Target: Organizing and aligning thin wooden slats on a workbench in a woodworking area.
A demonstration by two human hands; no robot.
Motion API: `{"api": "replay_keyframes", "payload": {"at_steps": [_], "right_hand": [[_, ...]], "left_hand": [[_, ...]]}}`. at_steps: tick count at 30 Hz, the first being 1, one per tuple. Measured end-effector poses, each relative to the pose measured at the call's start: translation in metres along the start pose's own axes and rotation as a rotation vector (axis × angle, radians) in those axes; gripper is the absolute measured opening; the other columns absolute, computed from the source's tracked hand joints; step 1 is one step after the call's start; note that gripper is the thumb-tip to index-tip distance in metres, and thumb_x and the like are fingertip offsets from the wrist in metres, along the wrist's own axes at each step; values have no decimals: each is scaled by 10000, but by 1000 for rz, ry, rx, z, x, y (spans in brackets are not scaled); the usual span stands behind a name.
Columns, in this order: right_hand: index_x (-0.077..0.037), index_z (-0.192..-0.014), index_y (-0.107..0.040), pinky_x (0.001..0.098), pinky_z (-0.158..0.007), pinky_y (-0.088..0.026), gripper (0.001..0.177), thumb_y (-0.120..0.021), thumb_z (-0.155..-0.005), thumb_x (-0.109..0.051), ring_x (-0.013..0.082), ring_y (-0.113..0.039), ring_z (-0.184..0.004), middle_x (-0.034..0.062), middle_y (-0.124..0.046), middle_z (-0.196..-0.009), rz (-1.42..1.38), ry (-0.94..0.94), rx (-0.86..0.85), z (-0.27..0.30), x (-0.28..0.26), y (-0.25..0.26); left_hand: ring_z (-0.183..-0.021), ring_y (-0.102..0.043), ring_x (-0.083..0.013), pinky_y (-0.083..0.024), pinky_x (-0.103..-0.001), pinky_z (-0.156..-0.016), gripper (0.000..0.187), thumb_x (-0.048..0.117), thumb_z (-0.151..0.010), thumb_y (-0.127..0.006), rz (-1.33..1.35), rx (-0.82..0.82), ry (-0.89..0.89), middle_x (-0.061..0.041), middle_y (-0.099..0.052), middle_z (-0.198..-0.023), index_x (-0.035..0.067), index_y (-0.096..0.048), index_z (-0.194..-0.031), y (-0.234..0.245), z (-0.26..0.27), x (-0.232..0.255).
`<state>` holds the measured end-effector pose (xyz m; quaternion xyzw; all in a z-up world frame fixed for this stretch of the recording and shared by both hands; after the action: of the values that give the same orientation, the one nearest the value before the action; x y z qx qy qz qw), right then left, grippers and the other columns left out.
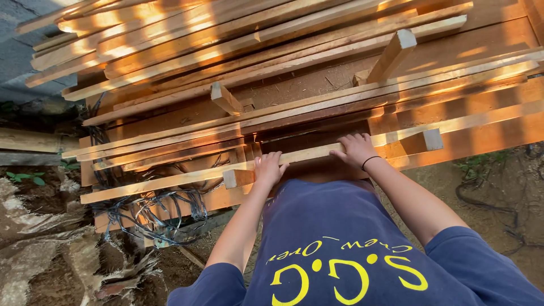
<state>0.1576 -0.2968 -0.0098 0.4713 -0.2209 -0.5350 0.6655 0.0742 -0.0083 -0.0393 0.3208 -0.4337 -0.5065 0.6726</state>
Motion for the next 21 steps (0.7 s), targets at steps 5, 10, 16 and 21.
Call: {"api": "replay_keyframes", "payload": {"at_steps": [5, 10, 16, 21], "right_hand": [[-253, -1388, -570, 531, -1191, -290, 615, -463, -985, -705, 261, -571, -1291, 25, -639, -1311, -74, 13, 54, 7, -3, 10], [-266, -1297, -637, 404, -874, -493, 497, -728, -868, -499, 241, -631, -1079, -22, -607, -1156, -46, 132, 727, 5, -3, 85], [-249, -1304, -643, 401, -932, -458, 644, -808, -738, -509, 248, -536, -1202, -18, -587, -1213, 81, 123, 830, -16, -1, 105], [-256, -1289, -651, 401, -876, -492, 652, -842, -685, -410, 259, -552, -1178, -9, -578, -1164, 134, 115, 838, -18, -4, 105]], "left_hand": [[-1326, -528, -279, -294, -517, -1122, 613, 555, -977, -591, 113, -4, 36, -40, -619, -1393, 184, -540, -1463, 18, 11, 8], [-1285, -563, -242, -392, -509, -1090, 477, 459, -1006, -587, 155, 311, 38, 4, -602, -1382, 227, -567, -1422, 86, -9, 21], [-1295, -501, -237, -383, -478, -1084, 452, 411, -929, -709, -120, 559, 10, 18, -552, -1348, 219, -628, -1331, 109, -34, 30], [-1238, -498, -191, -431, -415, -1015, 591, 403, -838, -773, -228, 600, 62, 50, -534, -1300, 269, -561, -1373, 106, -27, 24]]}}
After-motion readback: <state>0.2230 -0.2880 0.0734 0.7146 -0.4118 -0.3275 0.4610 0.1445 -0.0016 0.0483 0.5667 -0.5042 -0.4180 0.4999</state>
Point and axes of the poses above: each hand's wrist, its own z-axis away from the middle knuckle, its own y-axis out of the back of the hand, x = y × z, the point moved 10 cm from there along -z, towards the middle knuckle
